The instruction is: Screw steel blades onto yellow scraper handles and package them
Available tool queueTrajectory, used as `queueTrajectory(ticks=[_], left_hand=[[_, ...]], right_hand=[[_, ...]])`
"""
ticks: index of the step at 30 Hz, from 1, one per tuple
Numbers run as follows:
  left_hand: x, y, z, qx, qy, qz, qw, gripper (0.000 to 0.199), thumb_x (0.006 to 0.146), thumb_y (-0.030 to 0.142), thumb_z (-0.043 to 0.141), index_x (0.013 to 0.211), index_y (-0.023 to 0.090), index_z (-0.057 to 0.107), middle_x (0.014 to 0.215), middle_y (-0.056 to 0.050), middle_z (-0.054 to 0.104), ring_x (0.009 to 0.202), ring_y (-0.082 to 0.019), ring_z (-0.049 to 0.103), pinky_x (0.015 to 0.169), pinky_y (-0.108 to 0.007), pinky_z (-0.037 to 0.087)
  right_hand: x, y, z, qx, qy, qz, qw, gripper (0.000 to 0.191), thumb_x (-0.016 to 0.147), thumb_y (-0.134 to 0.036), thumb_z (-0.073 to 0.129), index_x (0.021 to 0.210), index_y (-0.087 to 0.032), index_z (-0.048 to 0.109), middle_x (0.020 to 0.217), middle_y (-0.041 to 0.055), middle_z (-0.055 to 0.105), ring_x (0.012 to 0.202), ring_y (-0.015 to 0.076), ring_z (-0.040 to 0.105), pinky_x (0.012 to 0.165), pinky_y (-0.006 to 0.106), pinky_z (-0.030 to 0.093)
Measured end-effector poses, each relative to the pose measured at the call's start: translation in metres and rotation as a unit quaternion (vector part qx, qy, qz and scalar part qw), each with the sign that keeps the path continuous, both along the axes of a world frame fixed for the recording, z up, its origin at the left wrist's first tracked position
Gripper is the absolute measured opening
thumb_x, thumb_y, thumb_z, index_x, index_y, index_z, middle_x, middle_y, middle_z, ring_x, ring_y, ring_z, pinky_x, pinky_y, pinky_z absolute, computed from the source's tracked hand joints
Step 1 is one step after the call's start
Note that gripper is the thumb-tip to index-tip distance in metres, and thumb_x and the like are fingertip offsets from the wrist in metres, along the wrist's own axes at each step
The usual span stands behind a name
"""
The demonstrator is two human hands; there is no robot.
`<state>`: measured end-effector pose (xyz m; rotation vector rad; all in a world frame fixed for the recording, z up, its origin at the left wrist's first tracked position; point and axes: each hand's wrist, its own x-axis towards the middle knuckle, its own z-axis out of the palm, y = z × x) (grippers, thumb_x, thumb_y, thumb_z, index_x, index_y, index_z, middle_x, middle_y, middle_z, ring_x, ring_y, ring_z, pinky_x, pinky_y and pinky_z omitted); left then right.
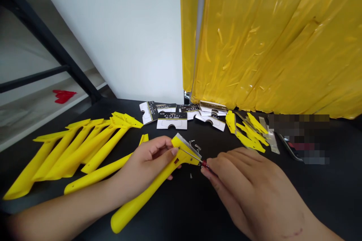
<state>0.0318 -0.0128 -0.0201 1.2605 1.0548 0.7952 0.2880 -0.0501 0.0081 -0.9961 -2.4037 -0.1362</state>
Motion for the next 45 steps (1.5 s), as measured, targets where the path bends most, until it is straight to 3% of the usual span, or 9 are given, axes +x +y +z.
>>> queueTrajectory(ticks=[11,15,18,24,27,31,37,40,45], left_hand=[[0.0,0.0,0.003,0.018,-0.005,0.016,1.0,0.033,0.096,0.05,0.07,0.084,0.022,0.059,0.074,0.003,0.06,0.065,-0.014,0.059,0.057,-0.028,0.062],[0.001,0.001,0.006,-0.003,-0.016,0.025,1.0,0.032,0.095,0.048,0.072,0.084,0.022,0.058,0.07,0.004,0.06,0.064,-0.016,0.067,0.053,-0.025,0.058],[0.0,0.001,0.005,-0.017,-0.04,0.022,0.999,0.03,0.095,0.048,0.073,0.087,0.021,0.06,0.073,0.003,0.064,0.065,-0.016,0.071,0.052,-0.024,0.057],[-0.001,-0.003,0.005,-0.066,-0.12,-0.039,0.99,0.032,0.093,0.047,0.078,0.09,0.019,0.062,0.078,0.002,0.068,0.063,-0.013,0.071,0.058,-0.024,0.06],[0.0,-0.006,0.007,-0.08,-0.134,-0.056,0.986,0.035,0.092,0.049,0.08,0.095,0.018,0.065,0.082,-0.001,0.071,0.066,-0.014,0.072,0.059,-0.025,0.061],[-0.001,-0.007,0.01,-0.064,-0.139,-0.073,0.986,0.034,0.093,0.05,0.08,0.101,0.018,0.071,0.088,-0.003,0.072,0.072,-0.015,0.072,0.066,-0.028,0.061],[-0.011,0.009,0.019,0.1,-0.102,-0.021,0.99,0.044,0.102,0.055,0.065,0.122,0.018,0.076,0.106,-0.01,0.075,0.102,-0.024,0.071,0.084,-0.036,0.062],[-0.021,0.026,0.019,0.183,0.021,0.051,0.981,0.042,0.106,0.053,0.059,0.122,0.019,0.076,0.117,-0.011,0.075,0.112,-0.026,0.069,0.096,-0.042,0.06],[-0.037,0.055,0.01,0.401,0.297,0.056,0.865,0.032,0.103,0.038,0.066,0.132,0.025,0.071,0.14,-0.009,0.067,0.137,-0.028,0.058,0.121,-0.047,0.043]], right_hand=[[-0.002,-0.003,-0.005,0.02,0.016,-0.03,0.999,0.006,0.108,-0.027,0.058,0.112,-0.023,0.06,0.085,0.0048,0.079,0.065,0.0223,0.074,0.059,0.039,0.052],[0.001,-0.002,-0.002,0.013,0.045,0.011,0.999,0.032,0.104,-0.009,0.053,0.131,-0.024,0.063,0.09,0.0026,0.08,0.074,0.0207,0.076,0.066,0.035,0.058],[0.005,-0.001,-0.002,0.018,0.074,0.003,0.997,0.05,0.099,-0.003,0.047,0.137,-0.031,0.066,0.11,0.0054,0.079,0.095,0.0214,0.079,0.074,0.032,0.062],[-0.001,0.011,-0.009,-0.112,0.149,-0.079,0.979,0.03,0.103,-0.033,0.065,0.132,-0.032,0.072,0.119,0.0066,0.075,0.109,0.0254,0.075,0.086,0.034,0.064],[-0.008,0.014,-0.008,-0.284,0.165,-0.04,0.944,0.021,0.106,-0.041,0.061,0.111,-0.029,0.077,0.098,0.0039,0.073,0.088,0.0211,0.073,0.072,0.031,0.06],[-0.014,0.014,-0.006,-0.432,0.215,-0.005,0.876,0.036,0.108,-0.049,0.055,0.087,-0.024,0.072,0.079,0.0008,0.064,0.072,0.0176,0.062,0.064,0.029,0.052],[-0.001,0.022,-0.018,-0.443,0.38,-0.036,0.811,0.044,0.103,-0.055,0.063,0.075,-0.022,0.071,0.077,0.0029,0.068,0.079,0.0196,0.062,0.072,0.03,0.048],[0.005,0.028,-0.02,-0.429,0.489,-0.042,0.758,0.037,0.101,-0.053,0.068,0.081,-0.023,0.074,0.077,0.0023,0.067,0.076,0.0186,0.062,0.072,0.031,0.051],[0.008,0.037,-0.02,-0.392,0.575,-0.065,0.715,0.036,0.093,-0.055,0.078,0.08,-0.022,0.073,0.079,0.0008,0.063,0.072,0.0164,0.059,0.068,0.029,0.053]])
